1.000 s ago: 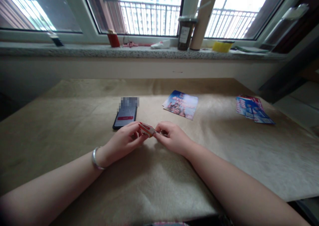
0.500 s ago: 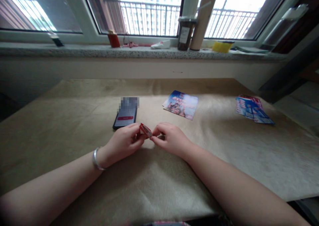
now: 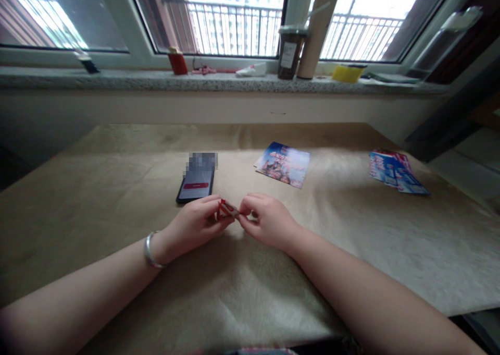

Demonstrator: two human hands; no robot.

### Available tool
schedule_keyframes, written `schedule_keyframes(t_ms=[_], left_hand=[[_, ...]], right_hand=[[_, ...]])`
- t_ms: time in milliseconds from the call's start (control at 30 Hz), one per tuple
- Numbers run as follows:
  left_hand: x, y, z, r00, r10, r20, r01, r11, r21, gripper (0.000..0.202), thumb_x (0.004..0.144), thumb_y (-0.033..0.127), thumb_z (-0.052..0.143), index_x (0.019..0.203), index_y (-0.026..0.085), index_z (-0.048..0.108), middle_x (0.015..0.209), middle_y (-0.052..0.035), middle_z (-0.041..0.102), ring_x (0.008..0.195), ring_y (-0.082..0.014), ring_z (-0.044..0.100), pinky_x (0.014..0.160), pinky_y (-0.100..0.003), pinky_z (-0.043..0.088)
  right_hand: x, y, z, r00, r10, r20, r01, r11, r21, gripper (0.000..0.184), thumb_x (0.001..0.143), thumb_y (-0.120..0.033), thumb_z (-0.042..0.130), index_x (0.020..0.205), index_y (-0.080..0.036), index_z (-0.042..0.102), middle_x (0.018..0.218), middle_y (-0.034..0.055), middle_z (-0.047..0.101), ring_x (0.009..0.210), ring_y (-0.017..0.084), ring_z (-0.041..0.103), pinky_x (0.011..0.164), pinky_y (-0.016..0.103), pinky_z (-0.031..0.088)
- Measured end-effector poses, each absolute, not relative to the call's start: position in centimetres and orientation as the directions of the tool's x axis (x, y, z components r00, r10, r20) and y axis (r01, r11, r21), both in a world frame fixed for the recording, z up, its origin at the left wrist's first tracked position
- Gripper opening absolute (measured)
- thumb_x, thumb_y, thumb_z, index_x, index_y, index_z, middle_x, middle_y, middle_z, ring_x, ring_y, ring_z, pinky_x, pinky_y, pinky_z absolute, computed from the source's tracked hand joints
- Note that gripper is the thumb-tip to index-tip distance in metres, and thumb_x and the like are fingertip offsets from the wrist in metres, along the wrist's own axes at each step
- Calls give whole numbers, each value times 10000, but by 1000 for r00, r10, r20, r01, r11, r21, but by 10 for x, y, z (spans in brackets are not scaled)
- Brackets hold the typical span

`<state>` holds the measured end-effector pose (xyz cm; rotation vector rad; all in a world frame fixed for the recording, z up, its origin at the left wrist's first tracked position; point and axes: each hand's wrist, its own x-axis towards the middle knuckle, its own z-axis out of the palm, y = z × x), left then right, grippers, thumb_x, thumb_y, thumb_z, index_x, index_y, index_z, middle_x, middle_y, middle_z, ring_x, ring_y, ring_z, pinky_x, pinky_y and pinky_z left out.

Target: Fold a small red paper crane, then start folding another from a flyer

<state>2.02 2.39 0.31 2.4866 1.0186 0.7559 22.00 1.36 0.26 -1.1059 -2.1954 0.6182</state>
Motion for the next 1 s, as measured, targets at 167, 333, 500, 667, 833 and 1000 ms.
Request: schedule_keyframes(t_ms=[167, 333, 500, 667, 833, 1000], left_hand=[[20, 25, 2, 599, 713, 365, 484, -685, 544, 171, 872, 271, 539, 740, 164, 562, 747, 2, 525, 628, -92, 481, 571, -210, 381], [20, 25, 2, 594, 693, 408, 434, -703, 563, 139, 886, 225, 518, 780, 163, 581, 776, -10, 537, 667, -100, 493, 592, -211, 391], [21, 23, 5, 592, 703, 395, 431, -690, 582, 110, 868, 186, 507, 782, 161, 570, 764, -7, 513, 661, -101, 482, 595, -213, 394], [20, 23, 3, 606, 711, 356, 484, -685, 544, 140, 866, 204, 498, 750, 159, 562, 764, -8, 508, 627, -93, 465, 575, -211, 379], [19, 25, 2, 649, 702, 293, 505, -686, 524, 150, 874, 240, 507, 768, 158, 575, 777, -14, 525, 658, -106, 485, 607, -226, 394], [20, 26, 6, 625, 712, 321, 433, -658, 616, 150, 883, 236, 505, 788, 160, 592, 783, -15, 535, 683, -111, 497, 623, -225, 406]], right_hand=[[220, 13, 2, -462, 831, 310, 553, 543, -632, 97, 794, -180, 545, 704, -196, 512, 710, 4, 552, 667, 127, 508, 585, 231, 387], [220, 13, 2, -465, 830, 308, 536, 541, -648, 87, 781, -178, 564, 704, -195, 526, 713, 2, 562, 668, 124, 520, 600, 232, 405], [220, 15, 2, -480, 817, 320, 501, 555, -664, 57, 793, -200, 575, 739, -193, 559, 744, 11, 585, 702, 131, 545, 634, 247, 431], [221, 14, 3, -428, 820, 380, 444, 557, -702, 106, 811, -180, 551, 905, -211, 587, 807, 16, 617, 733, 134, 573, 686, 272, 471], [221, 13, 3, -408, 815, 412, 427, 569, -703, 83, 795, -166, 562, 861, -209, 587, 793, 14, 618, 730, 135, 569, 661, 262, 476], [221, 12, 4, -396, 831, 392, 413, 542, -732, 82, 786, -147, 557, 839, -201, 590, 760, 5, 618, 706, 126, 567, 645, 251, 467]])
